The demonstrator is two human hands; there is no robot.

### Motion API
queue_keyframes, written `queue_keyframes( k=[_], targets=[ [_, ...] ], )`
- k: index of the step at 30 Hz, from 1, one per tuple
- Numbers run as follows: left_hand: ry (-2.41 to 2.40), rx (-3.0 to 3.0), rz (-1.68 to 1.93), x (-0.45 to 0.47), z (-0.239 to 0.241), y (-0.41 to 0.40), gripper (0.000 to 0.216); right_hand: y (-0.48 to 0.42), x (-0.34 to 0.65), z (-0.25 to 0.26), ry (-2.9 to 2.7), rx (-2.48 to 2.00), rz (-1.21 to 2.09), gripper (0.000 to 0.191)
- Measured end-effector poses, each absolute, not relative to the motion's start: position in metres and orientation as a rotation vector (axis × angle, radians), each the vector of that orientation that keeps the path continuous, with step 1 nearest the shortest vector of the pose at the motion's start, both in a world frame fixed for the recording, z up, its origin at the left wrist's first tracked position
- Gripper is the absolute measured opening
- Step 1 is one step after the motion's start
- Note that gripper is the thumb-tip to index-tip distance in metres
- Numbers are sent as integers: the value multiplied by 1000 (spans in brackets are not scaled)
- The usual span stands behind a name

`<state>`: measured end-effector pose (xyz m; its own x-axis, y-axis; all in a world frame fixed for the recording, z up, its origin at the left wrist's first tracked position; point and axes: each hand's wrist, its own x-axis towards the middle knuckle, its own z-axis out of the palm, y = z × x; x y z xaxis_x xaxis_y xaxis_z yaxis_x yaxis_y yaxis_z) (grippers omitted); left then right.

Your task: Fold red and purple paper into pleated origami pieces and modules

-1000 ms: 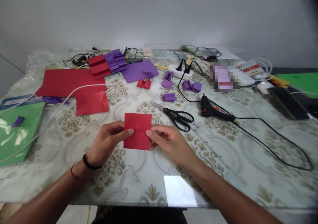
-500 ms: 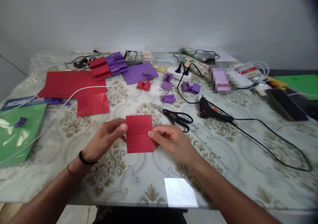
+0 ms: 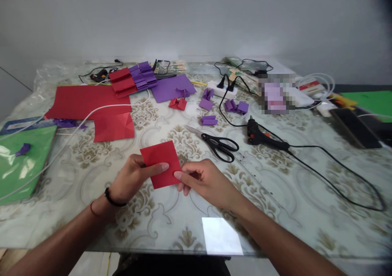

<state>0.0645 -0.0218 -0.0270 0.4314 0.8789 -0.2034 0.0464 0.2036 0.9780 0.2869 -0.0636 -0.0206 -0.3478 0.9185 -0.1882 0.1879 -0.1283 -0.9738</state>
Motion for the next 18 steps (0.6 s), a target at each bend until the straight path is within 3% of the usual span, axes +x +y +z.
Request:
queue_keyframes(
  k=[18],
  targets=[
    [979, 1187, 828, 65, -35, -24, 22, -65, 282, -26, -1523, -1212, 1607, 51]
  ],
)
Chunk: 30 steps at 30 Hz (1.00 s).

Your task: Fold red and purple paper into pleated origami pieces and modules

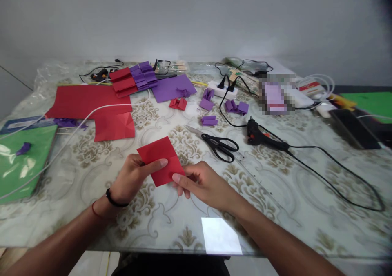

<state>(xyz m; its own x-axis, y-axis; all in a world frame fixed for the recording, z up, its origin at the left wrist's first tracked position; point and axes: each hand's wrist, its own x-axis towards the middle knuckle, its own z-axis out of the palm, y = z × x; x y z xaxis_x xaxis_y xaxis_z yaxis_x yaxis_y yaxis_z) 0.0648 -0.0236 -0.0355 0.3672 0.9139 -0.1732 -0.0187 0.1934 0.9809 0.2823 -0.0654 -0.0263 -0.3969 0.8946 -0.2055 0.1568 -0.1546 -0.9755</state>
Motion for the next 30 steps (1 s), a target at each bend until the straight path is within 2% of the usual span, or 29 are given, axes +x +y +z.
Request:
queue_keyframes(
  k=[10, 17, 25, 30],
  targets=[
    [955, 1132, 862, 72, -34, -31, 26, -68, 270, -35, -1379, -1146, 1693, 52],
    [921, 1190, 828, 79, -28, -35, 38, -72, 258, -39, -1258, -1125, 1773, 50],
    [927, 1143, 898, 80, -31, -36, 31, -75, 254, -46, -1255, -1125, 1789, 45],
    [945, 1159, 888, 79, -31, -35, 31, -74, 257, -41, -1280, -1125, 1792, 50]
  ],
)
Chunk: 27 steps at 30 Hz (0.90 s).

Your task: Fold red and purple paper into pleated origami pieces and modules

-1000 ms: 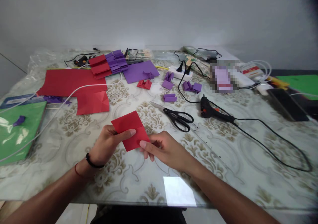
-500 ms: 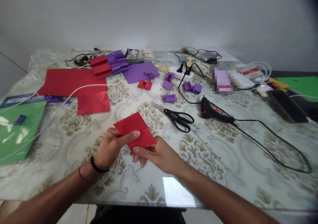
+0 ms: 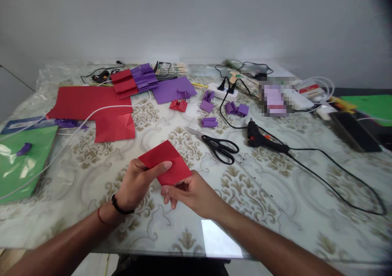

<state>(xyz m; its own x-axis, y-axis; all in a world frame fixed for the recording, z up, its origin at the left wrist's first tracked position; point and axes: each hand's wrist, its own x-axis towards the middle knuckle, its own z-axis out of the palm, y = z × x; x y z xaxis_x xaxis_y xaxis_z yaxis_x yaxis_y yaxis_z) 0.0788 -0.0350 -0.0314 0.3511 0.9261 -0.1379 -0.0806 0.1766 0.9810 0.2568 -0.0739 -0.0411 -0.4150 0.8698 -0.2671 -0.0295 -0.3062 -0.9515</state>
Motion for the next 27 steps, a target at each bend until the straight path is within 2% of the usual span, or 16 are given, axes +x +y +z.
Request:
queue_keyframes(
  k=[7, 15, 27],
  targets=[
    [1001, 1146, 914, 70, -30, -31, 18, -62, 282, -22, -1376, -1124, 1558, 47],
    [984, 1190, 735, 73, -23, -33, 24, -62, 282, -23, -1389, -1171, 1400, 38],
    [933, 1336, 625, 69, -23, -33, 27, -61, 283, -26, -1377, -1138, 1435, 38]
  ],
)
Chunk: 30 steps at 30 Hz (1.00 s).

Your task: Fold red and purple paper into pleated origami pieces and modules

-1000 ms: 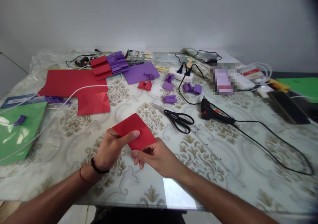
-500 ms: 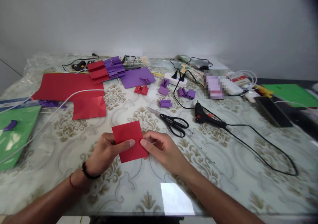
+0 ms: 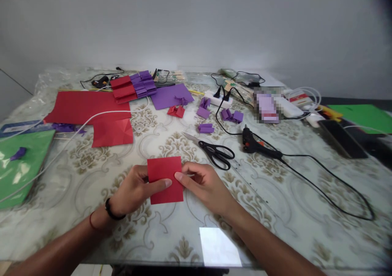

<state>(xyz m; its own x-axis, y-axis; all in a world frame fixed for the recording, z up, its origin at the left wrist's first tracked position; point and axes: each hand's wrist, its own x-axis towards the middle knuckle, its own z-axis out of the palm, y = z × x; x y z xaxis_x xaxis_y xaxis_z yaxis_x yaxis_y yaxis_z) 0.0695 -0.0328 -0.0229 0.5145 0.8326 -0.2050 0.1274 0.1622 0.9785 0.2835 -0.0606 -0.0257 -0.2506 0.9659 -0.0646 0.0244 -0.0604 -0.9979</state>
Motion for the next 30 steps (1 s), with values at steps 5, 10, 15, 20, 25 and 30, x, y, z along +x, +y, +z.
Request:
queue_keyframes(
  k=[5, 10, 15, 20, 25, 30],
  targets=[
    [912, 1429, 488, 69, -27, -34, 26, -59, 287, -22, -1381, -1211, 1362, 33],
    [989, 1353, 561, 70, -22, -28, 32, -56, 296, -20, -1350, -1252, 1322, 29],
    [1101, 1270, 596, 67, -17, -24, 36, -56, 301, -20, -1461, -1269, 1328, 23],
    [1071, 1362, 472, 63, -21, -24, 36, -57, 297, -22, -1503, -1259, 1352, 27],
    [1031, 1433, 433, 64, -21, -23, 44, -57, 293, -25, -1488, -1297, 1310, 40],
    [1048, 1414, 410, 66, -19, -23, 43, -57, 293, -25, -1481, -1301, 1292, 40]
  ],
)
